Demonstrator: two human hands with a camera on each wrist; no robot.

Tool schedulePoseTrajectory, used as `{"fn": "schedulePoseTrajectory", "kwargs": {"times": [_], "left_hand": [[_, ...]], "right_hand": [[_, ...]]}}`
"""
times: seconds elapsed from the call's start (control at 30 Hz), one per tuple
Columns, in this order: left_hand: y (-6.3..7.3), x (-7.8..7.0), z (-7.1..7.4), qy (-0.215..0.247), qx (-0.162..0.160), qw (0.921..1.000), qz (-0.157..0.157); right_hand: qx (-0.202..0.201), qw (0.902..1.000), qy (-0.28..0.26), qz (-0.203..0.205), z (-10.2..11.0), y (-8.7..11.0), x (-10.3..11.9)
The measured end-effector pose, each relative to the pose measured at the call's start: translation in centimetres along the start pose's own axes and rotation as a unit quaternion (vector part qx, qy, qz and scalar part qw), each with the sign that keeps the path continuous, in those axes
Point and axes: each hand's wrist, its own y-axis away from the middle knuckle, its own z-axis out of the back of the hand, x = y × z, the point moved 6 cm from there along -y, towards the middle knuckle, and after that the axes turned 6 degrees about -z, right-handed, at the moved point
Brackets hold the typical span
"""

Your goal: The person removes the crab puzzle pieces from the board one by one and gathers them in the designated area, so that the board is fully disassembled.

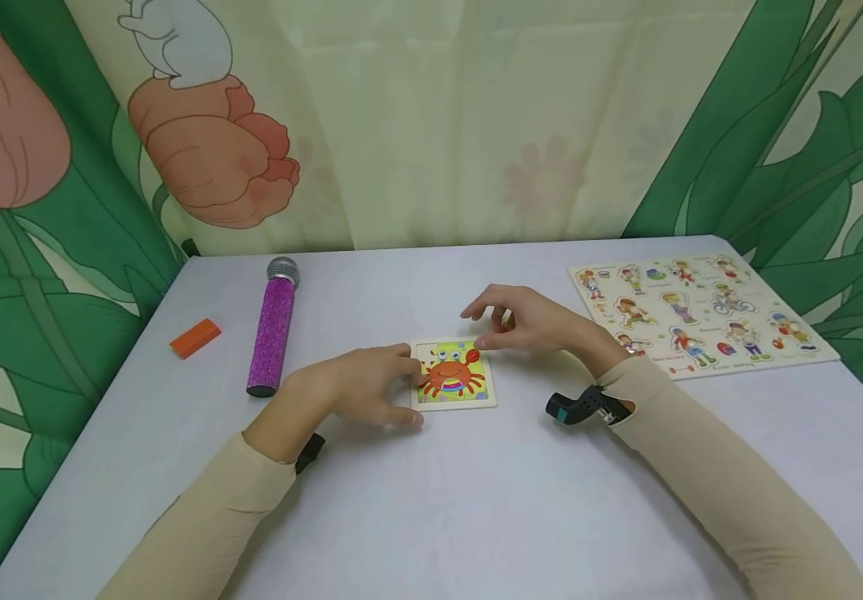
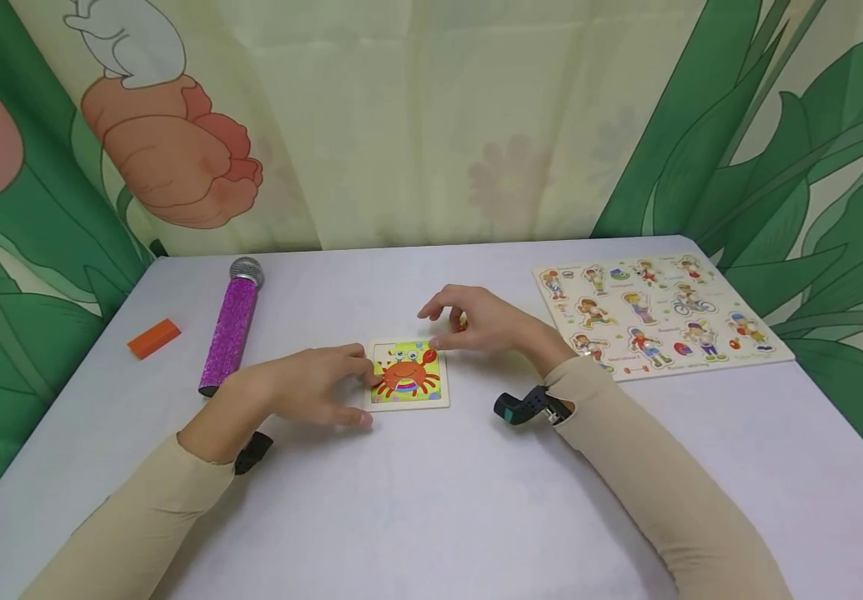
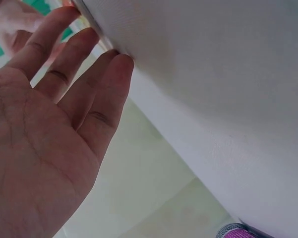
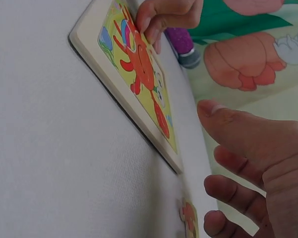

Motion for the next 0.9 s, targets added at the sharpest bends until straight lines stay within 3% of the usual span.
{"fn": "schedulePoseTrajectory", "kwargs": {"times": [0.17,0.6,0.9], "left_hand": [[0.2,0.0,0.1,-0.003,-0.006,1.0,-0.001],[0.3,0.0,-0.1,-0.003,-0.012,0.9999,-0.006],[0.3,-0.1,-0.1,-0.003,-0.02,0.9997,-0.016]], "right_hand": [[0.009,0.9997,0.004,0.024,-0.8,-0.5,0.6],[0.033,0.9986,0.008,0.04,-2.9,-1.8,1.6],[0.037,0.9987,0.017,0.03,-3.2,-2.3,2.0]]}}
